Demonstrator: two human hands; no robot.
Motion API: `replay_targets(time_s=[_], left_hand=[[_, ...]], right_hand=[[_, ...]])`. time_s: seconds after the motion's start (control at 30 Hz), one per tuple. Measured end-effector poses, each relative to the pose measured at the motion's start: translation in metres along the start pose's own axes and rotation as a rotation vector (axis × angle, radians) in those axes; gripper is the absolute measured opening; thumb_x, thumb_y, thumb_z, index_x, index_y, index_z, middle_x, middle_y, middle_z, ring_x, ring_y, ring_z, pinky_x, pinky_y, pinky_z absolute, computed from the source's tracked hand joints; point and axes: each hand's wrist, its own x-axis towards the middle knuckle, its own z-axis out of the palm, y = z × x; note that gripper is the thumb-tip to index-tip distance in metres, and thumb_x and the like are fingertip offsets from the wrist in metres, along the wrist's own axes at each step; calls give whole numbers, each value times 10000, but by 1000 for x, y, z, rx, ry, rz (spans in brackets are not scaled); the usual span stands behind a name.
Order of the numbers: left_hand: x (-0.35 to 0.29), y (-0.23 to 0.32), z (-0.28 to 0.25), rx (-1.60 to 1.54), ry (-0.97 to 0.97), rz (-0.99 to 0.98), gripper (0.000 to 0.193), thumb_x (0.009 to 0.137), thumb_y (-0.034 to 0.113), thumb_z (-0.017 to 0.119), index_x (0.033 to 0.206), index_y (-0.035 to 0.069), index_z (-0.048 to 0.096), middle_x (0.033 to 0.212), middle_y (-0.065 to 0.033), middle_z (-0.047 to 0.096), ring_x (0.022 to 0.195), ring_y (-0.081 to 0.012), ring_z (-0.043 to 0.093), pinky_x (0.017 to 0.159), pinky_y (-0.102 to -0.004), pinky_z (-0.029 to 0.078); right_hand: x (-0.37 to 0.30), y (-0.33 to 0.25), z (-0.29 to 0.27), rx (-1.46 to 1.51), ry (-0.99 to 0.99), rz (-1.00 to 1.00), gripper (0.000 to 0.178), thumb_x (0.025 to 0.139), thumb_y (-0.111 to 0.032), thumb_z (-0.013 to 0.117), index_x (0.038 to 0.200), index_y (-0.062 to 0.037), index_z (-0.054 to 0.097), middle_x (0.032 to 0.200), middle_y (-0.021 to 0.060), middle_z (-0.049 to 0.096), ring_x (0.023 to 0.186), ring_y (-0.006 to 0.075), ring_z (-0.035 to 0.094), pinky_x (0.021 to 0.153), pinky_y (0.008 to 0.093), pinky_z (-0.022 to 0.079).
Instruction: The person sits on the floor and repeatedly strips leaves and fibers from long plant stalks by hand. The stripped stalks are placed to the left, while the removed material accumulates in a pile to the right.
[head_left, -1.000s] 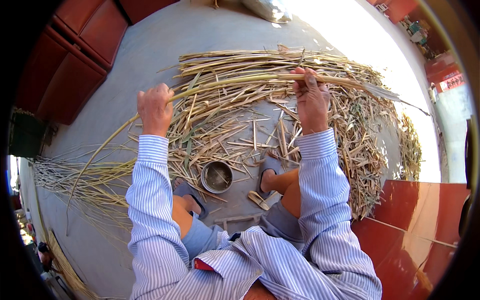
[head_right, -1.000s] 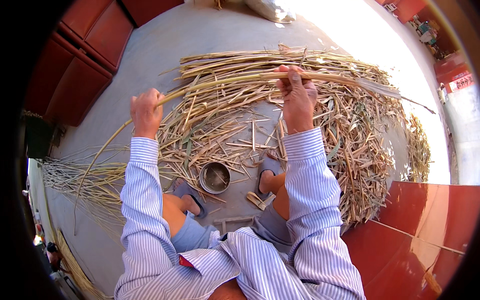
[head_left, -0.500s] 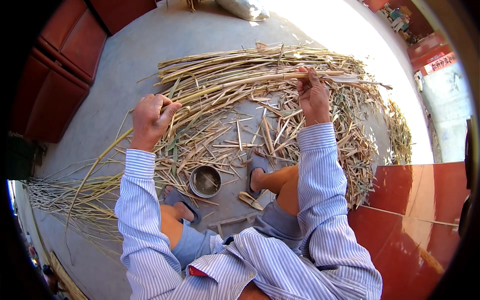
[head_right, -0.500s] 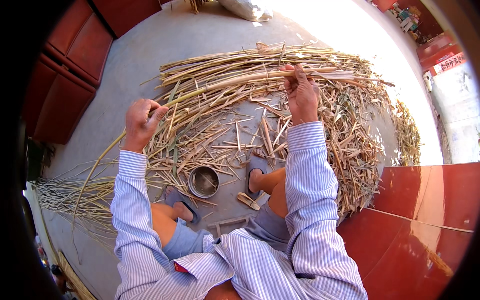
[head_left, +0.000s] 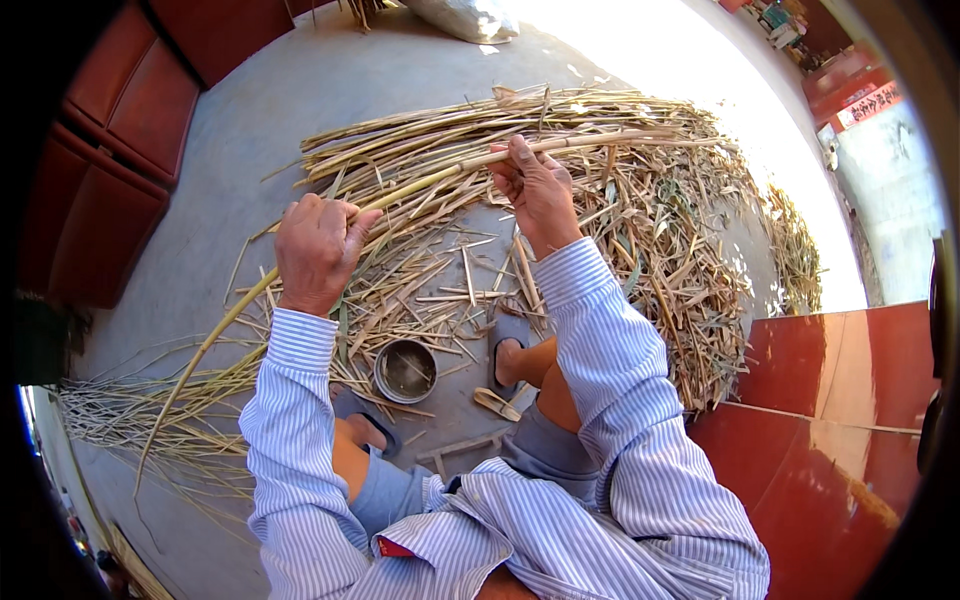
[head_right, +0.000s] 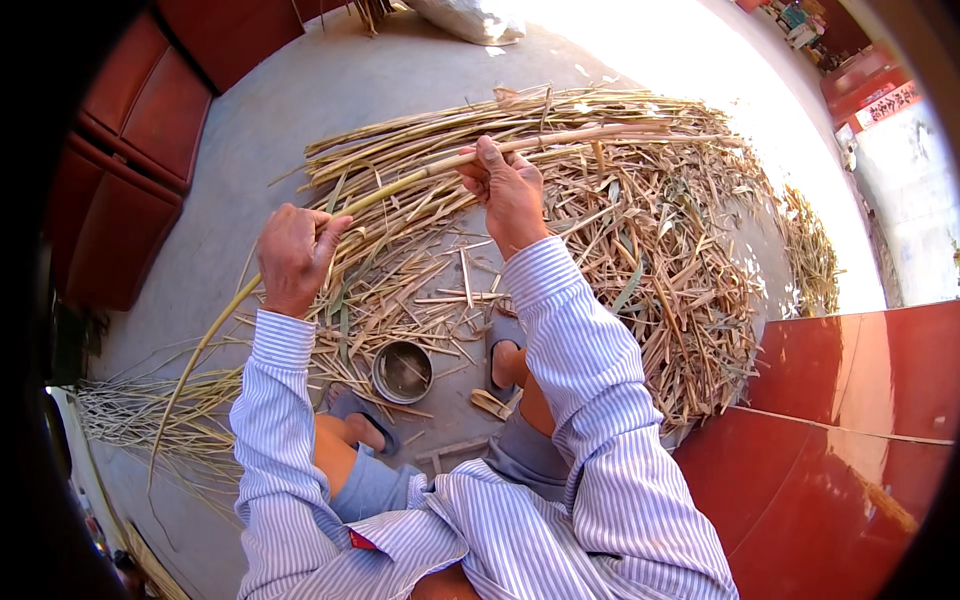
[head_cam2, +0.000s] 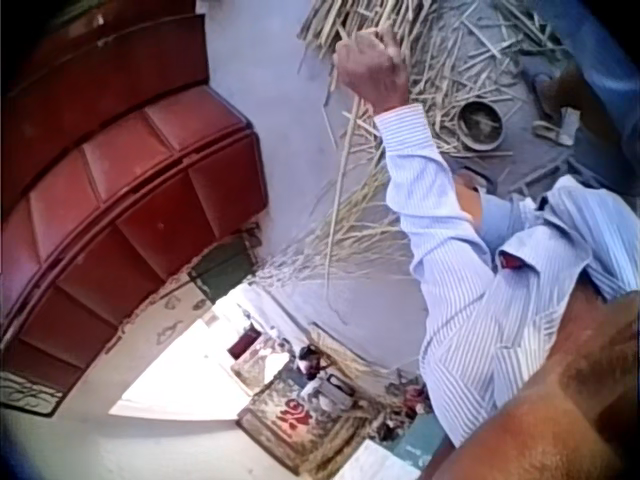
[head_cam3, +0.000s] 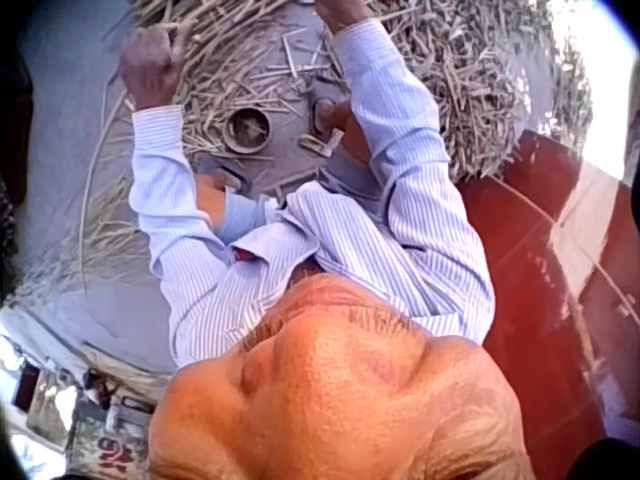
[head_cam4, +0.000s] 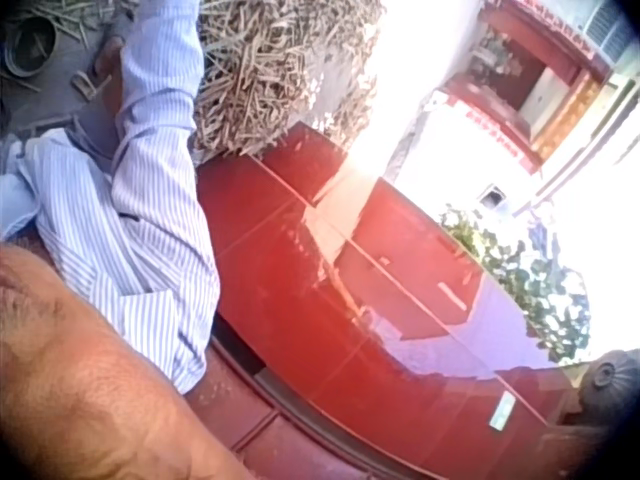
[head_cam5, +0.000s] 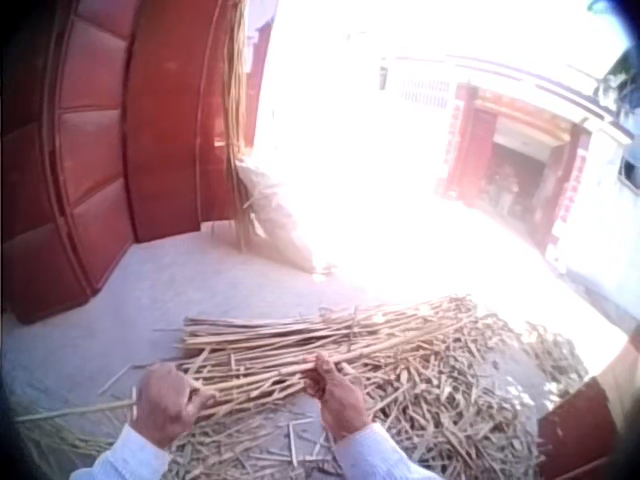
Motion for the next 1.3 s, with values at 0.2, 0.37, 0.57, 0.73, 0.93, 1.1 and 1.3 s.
replay_targets(time_s=[0.2,0.37,0.57,0.73,0.93,1.1,1.3], left_hand=[[-5,-10,-9,39,30,41,273,753,282,787,729,91,593,648,-48,529,639,-238,523,588,-368,410],[-30,-53,-35,39,-40,-65,292,777,317,766,735,85,593,651,-54,536,638,-252,518,592,-383,404],[-45,-62,-35,-11,-177,-85,316,789,334,754,721,70,595,655,-74,548,633,-268,525,588,-400,399],[-42,-64,-29,-101,-171,-172,299,763,287,785,717,64,591,664,-83,559,629,-268,533,577,-393,404],[-21,-27,-49,57,61,52,271,727,241,815,736,84,595,673,-55,564,628,-233,527,582,-358,405],[-20,-33,-58,118,-36,47,273,791,307,764,767,90,598,682,-45,576,623,-218,530,597,-366,372],[-21,-26,-13,-70,-120,-54,291,812,357,722,761,84,635,662,-62,608,638,-268,561,622,-395,393]], right_hand=[[18,-19,-30,2,171,-44,238,894,-270,707,881,-48,622,773,61,685,662,130,672,517,200,526],[54,-60,-137,98,404,-112,199,876,-282,720,866,-103,634,742,40,673,669,144,661,508,217,535],[24,-63,-93,144,8,-14,237,950,-195,616,1125,-38,585,1056,92,672,940,141,646,823,285,546],[4,-39,-27,19,-147,-51,241,982,-200,573,1155,-33,567,1055,115,699,939,184,689,730,252,564],[26,-24,-51,-16,110,14,228,949,-279,627,955,-50,620,901,103,711,746,143,685,584,212,556],[24,-24,-49,13,145,39,262,937,-306,639,959,-46,624,879,80,705,719,130,676,584,217,562],[-10,1,0,-54,-76,125,269,951,-286,618,986,-19,620,904,107,703,751,142,675,610,229,569]])
